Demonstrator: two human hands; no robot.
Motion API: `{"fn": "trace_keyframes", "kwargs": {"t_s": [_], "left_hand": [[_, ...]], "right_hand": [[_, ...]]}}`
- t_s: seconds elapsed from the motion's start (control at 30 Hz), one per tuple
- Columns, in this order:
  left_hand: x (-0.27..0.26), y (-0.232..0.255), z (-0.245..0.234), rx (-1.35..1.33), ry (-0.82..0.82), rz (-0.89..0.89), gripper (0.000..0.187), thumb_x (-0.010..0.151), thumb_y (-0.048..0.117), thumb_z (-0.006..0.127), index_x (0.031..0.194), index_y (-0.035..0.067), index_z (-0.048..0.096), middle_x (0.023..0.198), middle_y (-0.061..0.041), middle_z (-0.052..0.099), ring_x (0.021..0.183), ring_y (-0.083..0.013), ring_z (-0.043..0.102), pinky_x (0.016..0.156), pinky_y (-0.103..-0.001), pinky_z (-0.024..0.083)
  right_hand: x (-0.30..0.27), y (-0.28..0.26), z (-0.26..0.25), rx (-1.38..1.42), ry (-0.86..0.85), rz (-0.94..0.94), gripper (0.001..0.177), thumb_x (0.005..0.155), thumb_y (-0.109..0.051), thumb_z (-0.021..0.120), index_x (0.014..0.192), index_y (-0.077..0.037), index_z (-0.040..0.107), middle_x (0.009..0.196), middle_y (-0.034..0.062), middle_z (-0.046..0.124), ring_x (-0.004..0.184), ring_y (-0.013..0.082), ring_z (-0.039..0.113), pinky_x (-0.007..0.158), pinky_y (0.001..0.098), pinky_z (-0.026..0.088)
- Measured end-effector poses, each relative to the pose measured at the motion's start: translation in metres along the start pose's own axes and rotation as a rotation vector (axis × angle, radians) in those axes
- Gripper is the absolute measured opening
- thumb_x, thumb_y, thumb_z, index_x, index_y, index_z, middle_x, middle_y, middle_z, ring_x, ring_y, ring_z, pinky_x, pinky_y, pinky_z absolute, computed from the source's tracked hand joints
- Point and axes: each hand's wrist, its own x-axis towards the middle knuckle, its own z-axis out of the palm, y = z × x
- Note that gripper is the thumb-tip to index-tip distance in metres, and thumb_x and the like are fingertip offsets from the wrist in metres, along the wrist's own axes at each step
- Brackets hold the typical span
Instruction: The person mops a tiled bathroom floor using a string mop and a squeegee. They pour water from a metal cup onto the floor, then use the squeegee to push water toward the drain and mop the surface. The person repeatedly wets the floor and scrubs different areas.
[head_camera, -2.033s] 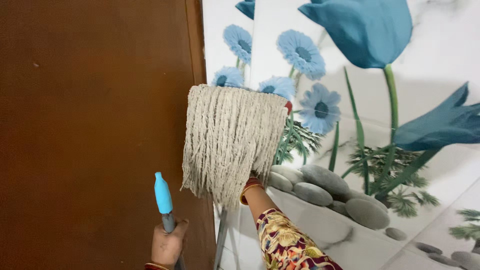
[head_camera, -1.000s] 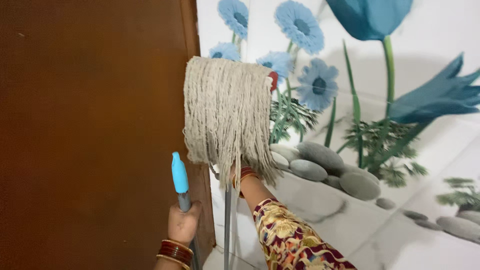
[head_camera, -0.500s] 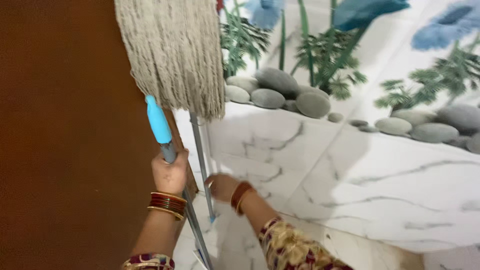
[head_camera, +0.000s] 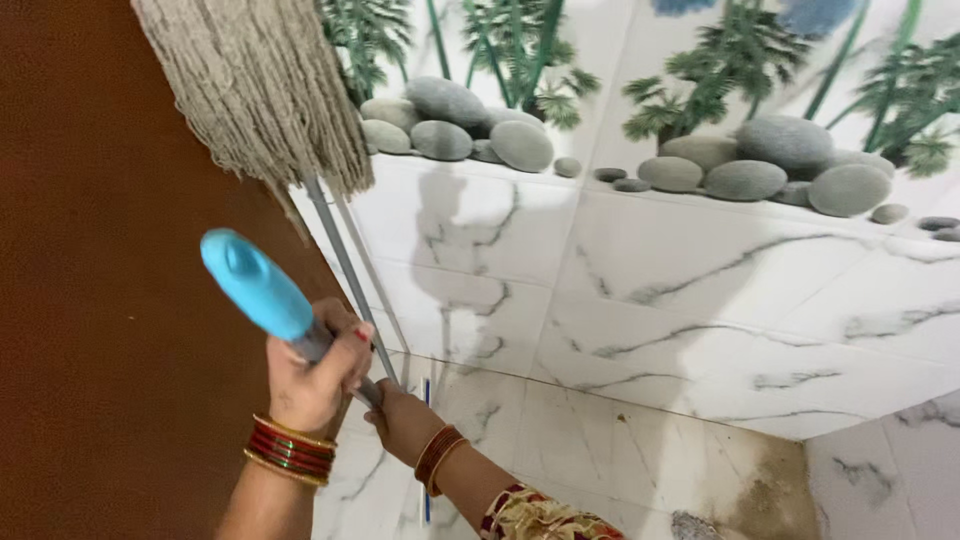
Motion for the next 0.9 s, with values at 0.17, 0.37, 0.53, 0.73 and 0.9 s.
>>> {"fn": "trace_keyframes", "kwargs": {"t_s": [0.17, 0.37, 0.53, 0.73, 0.9], "left_hand": [[-0.035, -0.016, 0.060, 0.530, -0.292, 0.354, 0.010, 0.083, 0.003, 0.072, 0.084, 0.005, 0.062, 0.082, 0.000, 0.063, 0.074, -0.0101, 0.062, 0.062, -0.027, 0.051], [-0.072, -0.039, 0.140, 0.436, -0.099, -0.080, 0.010, 0.084, 0.009, 0.072, 0.091, 0.005, 0.066, 0.081, 0.001, 0.067, 0.074, -0.0108, 0.061, 0.064, -0.030, 0.052], [-0.093, -0.049, 0.168, 0.333, 0.054, 0.095, 0.013, 0.089, 0.008, 0.069, 0.082, 0.002, 0.060, 0.072, 0.002, 0.059, 0.071, -0.0091, 0.058, 0.064, -0.027, 0.051], [-0.103, -0.058, 0.158, 0.607, 0.177, 0.199, 0.031, 0.086, 0.007, 0.071, 0.066, 0.000, 0.048, 0.058, -0.008, 0.042, 0.055, -0.0163, 0.042, 0.052, -0.033, 0.039], [-0.118, -0.072, 0.166, 0.485, -0.117, 0.409, 0.020, 0.070, 0.007, 0.073, 0.069, 0.003, 0.053, 0.060, -0.009, 0.053, 0.054, -0.0182, 0.055, 0.053, -0.032, 0.046]], "right_hand": [[-0.026, 0.060, -0.018, -0.074, 0.135, -0.097, 0.030, 0.090, -0.009, 0.064, 0.119, 0.000, 0.060, 0.108, 0.0233, 0.071, 0.103, 0.0408, 0.068, 0.089, 0.0474, 0.055], [-0.045, 0.108, -0.058, 0.109, 0.108, -0.309, 0.035, 0.097, -0.012, 0.062, 0.130, -0.002, 0.054, 0.127, 0.0169, 0.063, 0.117, 0.0295, 0.061, 0.100, 0.0409, 0.050], [-0.058, 0.103, -0.089, -0.065, 0.110, -0.491, 0.048, 0.094, -0.008, 0.062, 0.137, -0.002, 0.041, 0.126, 0.0113, 0.058, 0.119, 0.0230, 0.055, 0.104, 0.0405, 0.044], [-0.060, 0.107, -0.083, -0.230, 0.020, -0.656, 0.031, 0.093, -0.015, 0.068, 0.122, -0.007, 0.059, 0.126, 0.0141, 0.061, 0.120, 0.0272, 0.056, 0.102, 0.0386, 0.048], [-0.083, 0.136, -0.062, 0.576, -0.065, -0.424, 0.025, 0.100, -0.017, 0.063, 0.121, -0.004, 0.059, 0.120, 0.0112, 0.060, 0.112, 0.0207, 0.056, 0.100, 0.0352, 0.048]]}}
